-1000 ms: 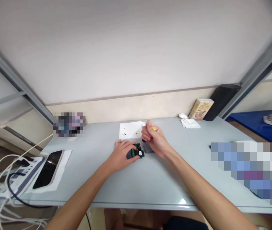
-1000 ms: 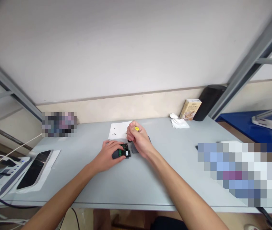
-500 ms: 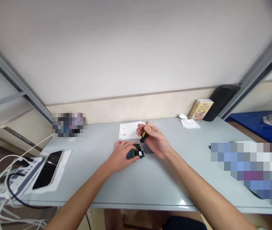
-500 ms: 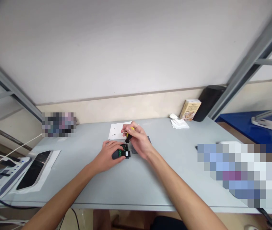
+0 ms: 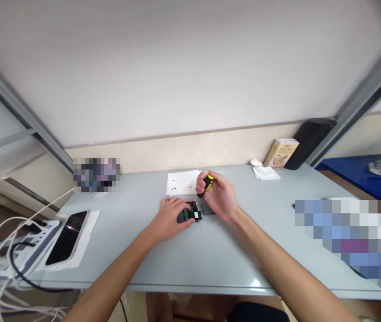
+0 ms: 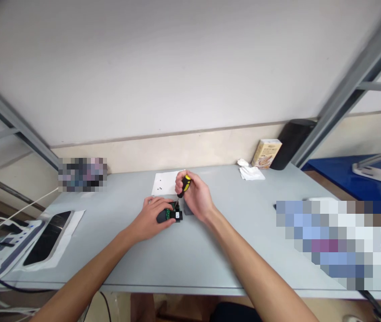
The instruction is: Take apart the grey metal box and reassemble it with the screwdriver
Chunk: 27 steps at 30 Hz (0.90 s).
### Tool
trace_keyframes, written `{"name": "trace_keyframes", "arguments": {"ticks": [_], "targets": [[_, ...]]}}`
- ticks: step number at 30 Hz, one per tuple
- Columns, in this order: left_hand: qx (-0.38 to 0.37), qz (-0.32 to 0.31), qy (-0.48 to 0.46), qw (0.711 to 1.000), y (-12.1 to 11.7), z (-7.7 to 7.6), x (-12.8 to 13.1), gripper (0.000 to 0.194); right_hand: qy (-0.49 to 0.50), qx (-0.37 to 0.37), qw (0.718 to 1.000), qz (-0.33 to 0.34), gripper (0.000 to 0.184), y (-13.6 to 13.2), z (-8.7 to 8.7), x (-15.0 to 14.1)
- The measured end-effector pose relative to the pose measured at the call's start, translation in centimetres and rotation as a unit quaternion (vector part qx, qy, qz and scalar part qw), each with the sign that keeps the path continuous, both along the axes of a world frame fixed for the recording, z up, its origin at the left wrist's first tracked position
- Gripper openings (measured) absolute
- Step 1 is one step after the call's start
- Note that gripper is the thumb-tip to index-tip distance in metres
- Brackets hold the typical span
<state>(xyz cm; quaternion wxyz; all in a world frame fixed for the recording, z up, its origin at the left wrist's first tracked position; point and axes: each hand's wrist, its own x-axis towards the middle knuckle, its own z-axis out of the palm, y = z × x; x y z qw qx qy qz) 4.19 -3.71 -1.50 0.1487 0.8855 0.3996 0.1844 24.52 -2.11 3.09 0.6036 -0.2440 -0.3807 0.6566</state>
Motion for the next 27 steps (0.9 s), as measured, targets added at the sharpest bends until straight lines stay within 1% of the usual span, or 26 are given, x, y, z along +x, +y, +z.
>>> {"name": "trace_keyframes", "arguments": {"ticks": [4,7,11,15,18,21,27], "targets": [[-0.012,0.0,-0.003,1.0,-0.03,0.2,0.01,0.018,0.014,-0.01,1.0,-0.016,0.025,-0.03,-0.11,-0.09],[-0.011,-0.002,-0.004,1.0,-0.07,0.25,-0.03,0.017,0.003,-0.005,0.999,-0.037,0.026,0.02,-0.26,-0.14],[-0.002,-0.003,-0.004,1.0,-0.06,0.1,-0.08,0.018,0.02,-0.019,0.998,-0.049,0.037,0.13,-0.2,0.15],[0.0,-0.004,-0.006,1.0,-0.02,-0.09,-0.08,0.018,0.035,-0.046,0.998,-0.023,0.051,0.09,-0.08,0.46],[-0.005,-0.006,-0.007,1.0,-0.01,-0.09,-0.07,0.018,0.017,-0.023,1.0,-0.008,0.054,0.04,-0.24,0.35],[-0.009,-0.005,-0.008,1.0,-0.04,0.02,-0.06,0.017,0.008,-0.004,1.0,-0.01,0.049,0.07,-0.35,0.15],[-0.003,-0.004,-0.013,1.0,-0.06,0.0,-0.05,0.017,0.096,-0.034,0.995,0.014,0.022,0.29,-0.19,0.39]]}}
